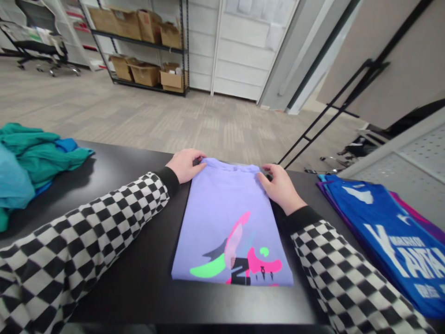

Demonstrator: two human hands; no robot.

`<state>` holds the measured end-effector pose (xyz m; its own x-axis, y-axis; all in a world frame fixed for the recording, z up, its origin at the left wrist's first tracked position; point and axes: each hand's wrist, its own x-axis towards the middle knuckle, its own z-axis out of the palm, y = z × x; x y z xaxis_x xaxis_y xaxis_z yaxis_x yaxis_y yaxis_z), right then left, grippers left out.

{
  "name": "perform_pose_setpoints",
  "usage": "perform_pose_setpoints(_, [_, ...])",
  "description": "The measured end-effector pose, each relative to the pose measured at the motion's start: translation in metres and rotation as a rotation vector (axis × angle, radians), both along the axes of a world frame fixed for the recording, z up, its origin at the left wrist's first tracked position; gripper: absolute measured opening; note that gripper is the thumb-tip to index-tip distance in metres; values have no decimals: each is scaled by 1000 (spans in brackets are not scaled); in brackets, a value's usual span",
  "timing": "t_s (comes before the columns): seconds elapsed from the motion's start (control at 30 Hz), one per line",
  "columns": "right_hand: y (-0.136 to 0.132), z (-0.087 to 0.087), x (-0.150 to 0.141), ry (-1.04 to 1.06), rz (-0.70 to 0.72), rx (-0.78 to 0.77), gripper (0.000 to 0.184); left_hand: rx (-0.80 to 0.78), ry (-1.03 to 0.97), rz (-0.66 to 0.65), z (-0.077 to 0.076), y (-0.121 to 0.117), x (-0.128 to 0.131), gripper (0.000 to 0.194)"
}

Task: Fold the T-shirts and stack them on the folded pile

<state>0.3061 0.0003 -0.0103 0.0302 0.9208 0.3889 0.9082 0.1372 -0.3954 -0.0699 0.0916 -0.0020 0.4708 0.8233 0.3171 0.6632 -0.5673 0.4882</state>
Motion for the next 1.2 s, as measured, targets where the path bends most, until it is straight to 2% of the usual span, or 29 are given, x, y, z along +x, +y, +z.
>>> perform_pose_setpoints(0.07, [-2, 2, -1, -24, 48, 58, 48, 117, 28, -5, 5, -6, -1, 40])
perform_pose_setpoints(0.13, [-5, 6, -2, -53, 140, 61, 43, 149, 70, -38, 8, -12, -4, 33])
perform_pose_setpoints(0.2, [-7, 7, -1, -75, 194, 8, 34, 109, 115, -73, 6, -17, -10, 27])
perform_pose_setpoints(0.3, [-6, 6, 4, -68, 200, -55, 31, 31, 117, -52, -1, -16, -17, 32])
perform_pose_setpoints(0.43, [2, 0, 14, -19, 173, -61, 29, -16, 99, -13, -7, -9, -18, 29])
perform_pose_setpoints(0.6, [4, -1, 21, 30, 212, -53, 21, -46, 7, -57, -6, -6, -17, 23])
perform_pose_setpoints(0.77, [-2, 0, 18, 227, 186, 25, 19, -69, -153, -78, -4, -3, -14, 25])
perform_pose_setpoints(0.97, [6, -1, 10, 361, 172, 93, 13, 5, -240, -169, -4, 5, -5, 11])
perform_pose_setpoints(1.1, [19, 0, 10, 632, 197, -62, 21, -93, -235, -113, -6, 8, -3, 10])
perform_pose_setpoints(1.2, [29, 0, 13, 696, 160, -163, 30, -141, -233, -61, -5, 11, -1, 9])
